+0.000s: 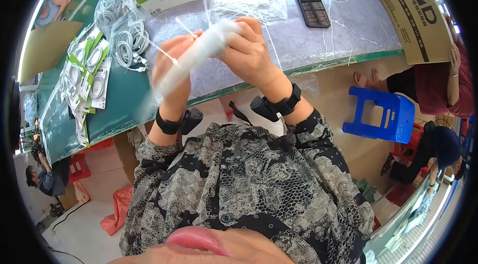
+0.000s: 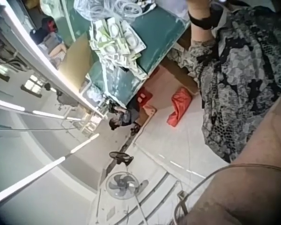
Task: The person picks up a coiled cable and a cardboard backing, then threads a plastic tie through the backing and around the cable. They pull the tie tight and set the packaged cable aside.
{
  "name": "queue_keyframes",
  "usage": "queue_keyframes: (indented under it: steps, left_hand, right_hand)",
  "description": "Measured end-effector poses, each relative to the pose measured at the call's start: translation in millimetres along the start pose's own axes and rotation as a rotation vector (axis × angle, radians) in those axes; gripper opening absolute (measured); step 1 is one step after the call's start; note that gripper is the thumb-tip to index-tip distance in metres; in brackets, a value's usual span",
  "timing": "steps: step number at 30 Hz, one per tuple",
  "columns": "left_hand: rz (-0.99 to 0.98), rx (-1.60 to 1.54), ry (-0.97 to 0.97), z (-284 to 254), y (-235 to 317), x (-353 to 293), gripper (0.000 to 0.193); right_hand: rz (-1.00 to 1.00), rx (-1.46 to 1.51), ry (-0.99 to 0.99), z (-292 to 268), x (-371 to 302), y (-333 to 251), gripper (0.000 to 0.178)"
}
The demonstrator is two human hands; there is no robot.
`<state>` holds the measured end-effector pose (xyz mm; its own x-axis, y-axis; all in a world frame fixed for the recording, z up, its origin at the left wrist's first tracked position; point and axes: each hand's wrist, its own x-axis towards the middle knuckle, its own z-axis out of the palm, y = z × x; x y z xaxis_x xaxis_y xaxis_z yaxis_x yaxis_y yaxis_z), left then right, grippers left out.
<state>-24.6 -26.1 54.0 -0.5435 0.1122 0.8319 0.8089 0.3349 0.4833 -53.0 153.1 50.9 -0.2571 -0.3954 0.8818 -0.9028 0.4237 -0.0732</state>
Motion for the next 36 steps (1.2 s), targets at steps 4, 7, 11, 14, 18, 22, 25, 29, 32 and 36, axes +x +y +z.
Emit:
queue_keyframes:
  steps: [4,7,11,14,18,22,25,29,32,36]
  left_hand:
    - [0.063,-0.057,-0.011,-3,-2,-2,0.028]
    - [0.086,-0.081,-0.042,0,4,11,0.028]
    - [0.119,-0.070,-0.078,-3,13,13,0.027]
    - [0.118,-0.090,-0.067,-5,18,13,0.026]
    - [0.083,-0.159,-0.022,0,21,13,0.027]
    - [0.078,-0.147,-0.031,-1,24,12,0.029]
    - [0.092,-0.116,-0.050,-3,26,12,0.031]
    - [0.102,-0.131,-0.035,0,26,11,0.032]
    - [0.117,-0.122,-0.019,-1,27,12,0.032]
    - [0.105,-0.114,-0.035,-2,28,12,0.032]
  right_hand:
    - [0.776,0.634,0.099,10,-31,-10,0.024]
    - [0.581,0.316,-0.039,14,-46,10,0.032]
    - [1.151,0.952,0.240,32,-41,-4,0.034]
    - [0.836,1.000,0.101,0,-9,-17,0.029]
    - [0.696,1.048,0.076,-5,-8,-17,0.027]
    - [0.735,1.119,0.143,-2,-14,-22,0.027]
    - [0.766,1.171,0.190,0,-18,-28,0.028]
    - [0.806,1.230,0.253,-1,-25,-30,0.028]
    - [0.833,1.281,0.300,2,-29,-33,0.028]
    - [0.870,1.344,0.365,3,-34,-35,0.029]
